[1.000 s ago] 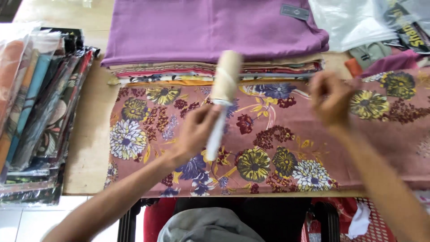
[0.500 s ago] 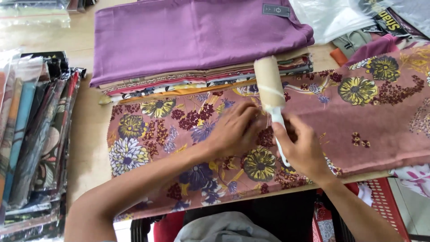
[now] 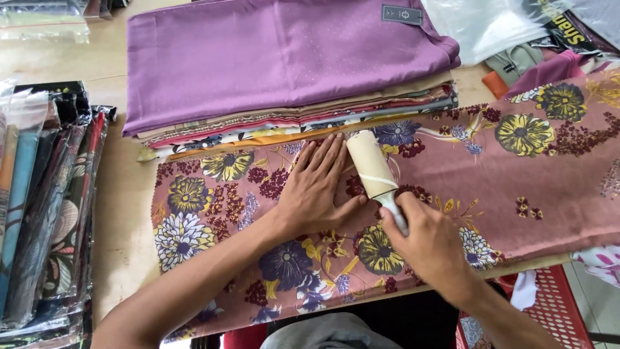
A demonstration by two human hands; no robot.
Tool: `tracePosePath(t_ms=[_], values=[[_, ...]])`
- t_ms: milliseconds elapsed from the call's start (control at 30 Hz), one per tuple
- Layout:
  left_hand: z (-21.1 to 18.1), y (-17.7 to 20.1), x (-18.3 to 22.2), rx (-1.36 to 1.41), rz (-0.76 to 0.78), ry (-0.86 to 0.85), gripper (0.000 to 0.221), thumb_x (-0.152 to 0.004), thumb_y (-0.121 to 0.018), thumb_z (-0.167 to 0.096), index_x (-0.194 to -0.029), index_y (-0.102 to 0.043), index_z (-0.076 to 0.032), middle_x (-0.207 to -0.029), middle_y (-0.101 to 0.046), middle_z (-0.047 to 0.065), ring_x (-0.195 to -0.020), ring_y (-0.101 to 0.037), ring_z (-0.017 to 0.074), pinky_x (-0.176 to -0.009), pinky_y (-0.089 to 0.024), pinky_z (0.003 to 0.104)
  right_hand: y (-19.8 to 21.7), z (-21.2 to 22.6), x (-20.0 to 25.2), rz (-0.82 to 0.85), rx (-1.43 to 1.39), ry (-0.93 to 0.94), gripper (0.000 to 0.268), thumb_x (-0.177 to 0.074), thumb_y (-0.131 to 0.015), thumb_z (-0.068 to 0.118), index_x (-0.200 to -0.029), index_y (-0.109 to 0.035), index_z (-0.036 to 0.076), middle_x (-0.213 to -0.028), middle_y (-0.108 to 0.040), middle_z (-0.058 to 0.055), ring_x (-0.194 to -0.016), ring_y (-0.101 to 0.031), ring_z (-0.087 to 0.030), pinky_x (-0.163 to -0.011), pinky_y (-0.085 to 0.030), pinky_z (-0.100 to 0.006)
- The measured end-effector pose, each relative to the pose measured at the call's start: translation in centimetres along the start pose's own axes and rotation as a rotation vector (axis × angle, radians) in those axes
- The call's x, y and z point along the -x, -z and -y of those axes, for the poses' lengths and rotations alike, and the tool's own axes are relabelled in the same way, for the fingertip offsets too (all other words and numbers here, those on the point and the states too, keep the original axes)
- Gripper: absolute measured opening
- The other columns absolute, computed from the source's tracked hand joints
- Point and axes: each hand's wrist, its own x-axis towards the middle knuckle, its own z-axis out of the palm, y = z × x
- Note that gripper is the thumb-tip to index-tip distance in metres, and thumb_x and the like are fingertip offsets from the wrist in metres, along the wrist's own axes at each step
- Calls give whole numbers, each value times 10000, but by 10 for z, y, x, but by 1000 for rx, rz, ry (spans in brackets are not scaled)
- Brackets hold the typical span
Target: A person uses a lint roller to remove debris from a piece of patterned fabric laid out on a table and then folds the fabric.
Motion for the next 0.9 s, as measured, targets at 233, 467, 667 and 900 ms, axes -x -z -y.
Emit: tracePosePath(t_ms=[233, 467, 667, 900], values=[[-2, 10, -1, 37, 11, 9, 1014, -980, -238, -765, -1621, -164, 16, -1699, -191, 202, -1593, -144, 286, -1297, -25, 439, 75, -36, -24, 177, 290, -309, 256, -1062, -538, 414, -1123, -570, 167, -800, -672, -13, -513, -601, -135, -400, -507, -264], [-1, 5, -1, -5, 40, -6, 1030, -988, -188, -783, -1620, -110, 27, -1702, -129, 215, -1595, -96, 297, -1289, 11, 448, 90, -198, -35, -98, 359, -398, 334, -1161, -578, 367, -1215, -562, 38, -925, -705, -199, -651, -676, -330, -470, -513, -420], [1, 2, 1, -6, 33, -18, 1019, -992, -202, -769, -1624, -102, 25, -1707, -108, 212, -1602, -72, 290, -1293, 33, 442, 67, -93, 2, -145, 174, -183, 316, -1016, -643, 363, -1074, -601, 55, -802, -650, -113, -588, -598, -235, -477, -494, -389], [-1, 6, 1, 26, 51, -14, 999, -992, -228, -748, -1631, -97, 9, -1713, -107, 206, -1605, -73, 287, -1296, 21, 444, 37, -45, 29, 160, 203, -32, 244, -995, -578, 374, -1133, -581, 173, -918, -690, 8, -478, -653, -97, -346, -605, -223]])
